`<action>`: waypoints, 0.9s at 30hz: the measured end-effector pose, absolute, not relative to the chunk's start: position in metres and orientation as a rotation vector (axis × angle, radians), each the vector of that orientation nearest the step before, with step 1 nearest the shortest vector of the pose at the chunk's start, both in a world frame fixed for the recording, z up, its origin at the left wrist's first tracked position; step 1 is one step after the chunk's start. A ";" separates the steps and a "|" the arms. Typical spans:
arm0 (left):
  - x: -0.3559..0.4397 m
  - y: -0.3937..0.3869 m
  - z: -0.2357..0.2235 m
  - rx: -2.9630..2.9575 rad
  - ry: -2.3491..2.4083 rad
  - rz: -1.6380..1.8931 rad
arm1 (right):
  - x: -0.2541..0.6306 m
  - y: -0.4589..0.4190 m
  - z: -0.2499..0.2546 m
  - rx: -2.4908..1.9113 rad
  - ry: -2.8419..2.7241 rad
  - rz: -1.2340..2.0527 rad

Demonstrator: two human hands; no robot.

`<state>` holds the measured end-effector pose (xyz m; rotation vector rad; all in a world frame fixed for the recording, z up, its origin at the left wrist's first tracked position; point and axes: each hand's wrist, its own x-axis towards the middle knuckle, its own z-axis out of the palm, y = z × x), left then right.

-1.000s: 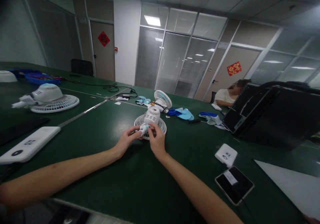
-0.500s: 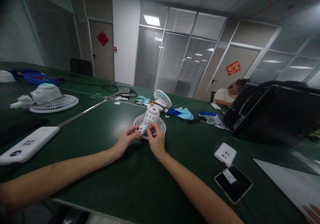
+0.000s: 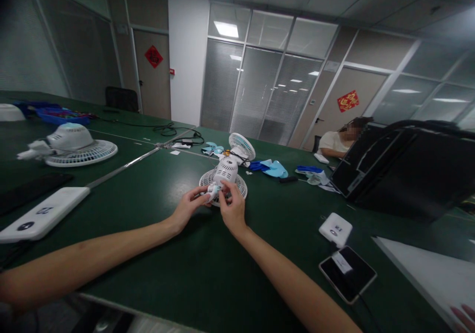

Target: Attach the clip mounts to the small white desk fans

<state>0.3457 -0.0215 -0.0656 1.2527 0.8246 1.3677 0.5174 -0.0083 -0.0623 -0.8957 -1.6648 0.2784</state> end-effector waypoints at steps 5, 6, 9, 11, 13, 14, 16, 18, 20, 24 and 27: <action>0.346 -0.022 -0.065 1.254 0.821 1.360 | 0.518 -0.006 -0.066 -0.971 -1.641 0.365; 0.346 -0.022 -0.065 1.252 0.824 1.362 | 0.518 -0.008 -0.065 -0.972 -1.647 0.354; 0.346 -0.022 -0.065 1.251 0.828 1.372 | 0.518 -0.013 -0.061 -0.914 -1.682 0.255; 0.346 -0.022 -0.065 1.256 0.826 1.370 | 0.518 -0.014 -0.059 -0.872 -1.717 0.216; 0.346 -0.021 -0.065 1.261 0.827 1.365 | 0.518 -0.013 -0.059 -0.875 -1.725 0.220; 0.346 -0.021 -0.064 1.262 0.828 1.366 | 0.518 -0.012 -0.060 -0.893 -1.715 0.231; 0.346 -0.022 -0.064 1.263 0.831 1.371 | 0.518 -0.008 -0.063 -0.932 -1.689 0.260; 0.346 -0.022 -0.063 1.264 0.830 1.375 | 0.519 -0.005 -0.066 -0.950 -1.674 0.286; 0.346 -0.023 -0.063 1.263 0.828 1.374 | 0.519 -0.004 -0.067 -0.961 -1.668 0.309; 0.346 -0.024 -0.062 1.253 0.840 1.361 | 0.519 -0.008 -0.065 -0.978 -1.667 0.301; 0.347 -0.023 -0.063 1.252 0.836 1.358 | 0.518 -0.012 -0.061 -0.919 -1.691 0.218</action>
